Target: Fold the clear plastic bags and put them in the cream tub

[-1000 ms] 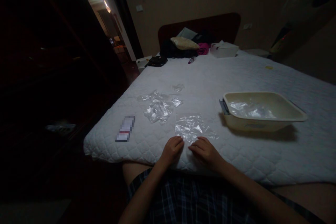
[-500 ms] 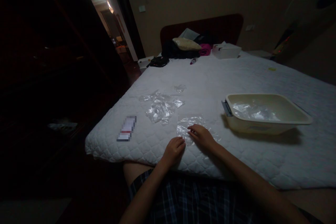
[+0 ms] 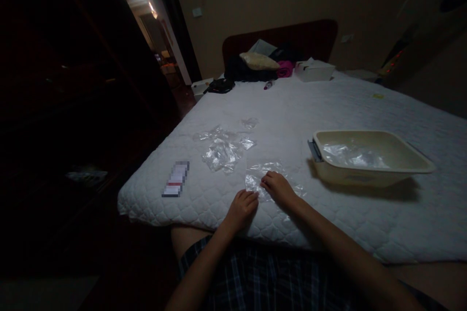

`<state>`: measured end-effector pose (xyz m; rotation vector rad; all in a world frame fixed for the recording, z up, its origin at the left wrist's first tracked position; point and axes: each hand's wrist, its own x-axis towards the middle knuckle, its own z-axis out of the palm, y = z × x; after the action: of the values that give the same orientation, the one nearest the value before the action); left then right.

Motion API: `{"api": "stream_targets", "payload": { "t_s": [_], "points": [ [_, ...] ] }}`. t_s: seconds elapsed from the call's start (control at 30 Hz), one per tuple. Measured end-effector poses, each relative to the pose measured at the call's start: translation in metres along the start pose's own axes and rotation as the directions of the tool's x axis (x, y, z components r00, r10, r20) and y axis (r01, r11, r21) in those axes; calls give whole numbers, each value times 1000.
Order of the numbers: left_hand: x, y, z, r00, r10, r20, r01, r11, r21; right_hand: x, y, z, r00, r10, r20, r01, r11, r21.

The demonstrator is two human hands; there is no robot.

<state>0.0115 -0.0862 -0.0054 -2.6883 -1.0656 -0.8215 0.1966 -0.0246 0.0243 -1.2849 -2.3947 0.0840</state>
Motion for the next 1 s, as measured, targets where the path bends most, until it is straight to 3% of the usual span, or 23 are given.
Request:
{"api": "stream_targets", "payload": {
  "t_s": [0.3,0.53,0.73,0.87,1.0],
  "points": [
    [2,1,-2,1000,-9,-26,9,1000,-19,-3,5,-16,998,41,-41,-34,986,165],
    [-2,2,-1,997,-24,-74,21,999,-42,-35,20,-30,996,38,-82,-22,982,185],
    [-3,0,2,993,-4,-118,2,1000,-18,-65,29,-37,988,-126,-94,132,990,55],
    [-3,5,0,990,33,-136,-30,999,25,-82,32,-39,950,-277,-142,274,961,-43],
    [-1,16,3,972,56,-228,-47,998,46,-97,32,-39,915,-375,-151,361,926,-108]
  ]
}}
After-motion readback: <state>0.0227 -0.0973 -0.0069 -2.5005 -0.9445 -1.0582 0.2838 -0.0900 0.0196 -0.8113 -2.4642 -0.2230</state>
